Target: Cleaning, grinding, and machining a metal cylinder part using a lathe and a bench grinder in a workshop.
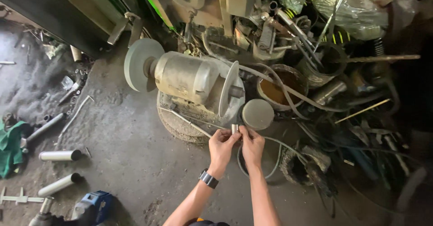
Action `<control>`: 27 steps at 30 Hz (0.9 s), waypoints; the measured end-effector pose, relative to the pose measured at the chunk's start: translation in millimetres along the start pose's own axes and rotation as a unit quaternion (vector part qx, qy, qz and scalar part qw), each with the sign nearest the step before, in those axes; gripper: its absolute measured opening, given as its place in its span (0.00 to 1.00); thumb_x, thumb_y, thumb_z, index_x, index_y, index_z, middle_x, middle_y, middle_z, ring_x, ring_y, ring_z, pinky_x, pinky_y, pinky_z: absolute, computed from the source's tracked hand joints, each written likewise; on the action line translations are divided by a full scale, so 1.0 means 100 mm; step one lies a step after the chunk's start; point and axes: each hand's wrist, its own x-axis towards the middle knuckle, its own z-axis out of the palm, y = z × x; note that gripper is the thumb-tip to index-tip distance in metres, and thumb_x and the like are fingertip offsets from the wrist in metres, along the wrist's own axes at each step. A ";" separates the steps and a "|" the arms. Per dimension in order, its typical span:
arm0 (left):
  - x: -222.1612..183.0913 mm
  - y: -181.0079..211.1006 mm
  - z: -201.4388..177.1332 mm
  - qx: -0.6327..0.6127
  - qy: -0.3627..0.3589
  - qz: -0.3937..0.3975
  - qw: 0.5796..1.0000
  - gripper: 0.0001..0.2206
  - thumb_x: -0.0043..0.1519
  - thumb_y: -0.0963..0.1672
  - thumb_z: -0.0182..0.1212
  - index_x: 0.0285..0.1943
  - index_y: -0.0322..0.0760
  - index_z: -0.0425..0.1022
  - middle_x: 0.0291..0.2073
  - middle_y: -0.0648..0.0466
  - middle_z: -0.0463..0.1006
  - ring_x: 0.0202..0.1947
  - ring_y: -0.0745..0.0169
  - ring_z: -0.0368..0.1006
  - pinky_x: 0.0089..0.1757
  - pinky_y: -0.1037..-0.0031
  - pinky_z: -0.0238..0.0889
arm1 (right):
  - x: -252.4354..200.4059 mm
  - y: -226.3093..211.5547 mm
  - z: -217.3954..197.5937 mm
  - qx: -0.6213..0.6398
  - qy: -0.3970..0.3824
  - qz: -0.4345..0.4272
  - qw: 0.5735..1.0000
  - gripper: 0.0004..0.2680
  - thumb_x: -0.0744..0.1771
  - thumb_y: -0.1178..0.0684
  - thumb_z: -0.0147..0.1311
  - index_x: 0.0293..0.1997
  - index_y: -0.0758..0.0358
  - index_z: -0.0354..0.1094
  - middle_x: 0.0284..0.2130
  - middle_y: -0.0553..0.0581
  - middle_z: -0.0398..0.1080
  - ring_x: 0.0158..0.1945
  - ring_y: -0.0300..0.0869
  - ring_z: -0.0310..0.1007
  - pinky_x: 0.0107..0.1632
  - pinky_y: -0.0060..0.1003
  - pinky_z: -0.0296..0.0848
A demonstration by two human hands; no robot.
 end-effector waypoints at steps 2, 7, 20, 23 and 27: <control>0.01 0.07 -0.01 0.009 0.003 0.037 0.999 0.11 0.57 0.40 0.71 0.43 0.25 0.75 0.35 0.50 0.83 0.35 0.67 0.79 0.38 0.75 0.75 | 0.02 0.04 0.04 -0.020 -0.005 -0.060 0.998 0.11 0.68 0.51 0.58 0.41 0.73 0.78 0.30 0.54 0.78 0.33 0.34 0.70 0.37 0.34 0.72; 0.07 0.08 -0.05 0.038 0.036 0.073 0.996 0.11 0.59 0.40 0.71 0.43 0.24 0.75 0.34 0.49 0.82 0.34 0.67 0.78 0.38 0.75 0.74 | 0.04 0.06 0.16 0.098 -0.076 0.010 0.992 0.13 0.70 0.49 0.53 0.45 0.73 0.77 0.34 0.54 0.78 0.36 0.35 0.74 0.41 0.33 0.75; 0.17 0.13 -0.06 0.020 0.068 0.073 0.995 0.11 0.58 0.40 0.72 0.42 0.25 0.74 0.33 0.50 0.81 0.31 0.69 0.75 0.35 0.77 0.72 | 0.15 0.23 0.31 0.084 -0.075 0.022 0.993 0.14 0.70 0.49 0.54 0.42 0.75 0.78 0.29 0.51 0.74 0.32 0.34 0.65 0.36 0.34 0.66; 0.18 0.18 -0.05 0.014 0.065 0.061 0.996 0.11 0.58 0.41 0.71 0.42 0.26 0.74 0.32 0.50 0.81 0.30 0.68 0.77 0.34 0.76 0.74 | 0.14 0.16 0.33 0.085 -0.077 0.034 0.993 0.14 0.70 0.48 0.53 0.42 0.73 0.78 0.29 0.51 0.75 0.32 0.34 0.65 0.37 0.33 0.67; 0.24 0.08 -0.09 0.009 0.070 0.072 0.995 0.11 0.58 0.41 0.71 0.42 0.26 0.74 0.32 0.51 0.81 0.31 0.69 0.77 0.35 0.76 0.74 | 0.14 0.08 0.35 0.072 -0.082 0.034 0.993 0.14 0.70 0.48 0.53 0.43 0.74 0.78 0.31 0.53 0.77 0.33 0.34 0.70 0.38 0.33 0.71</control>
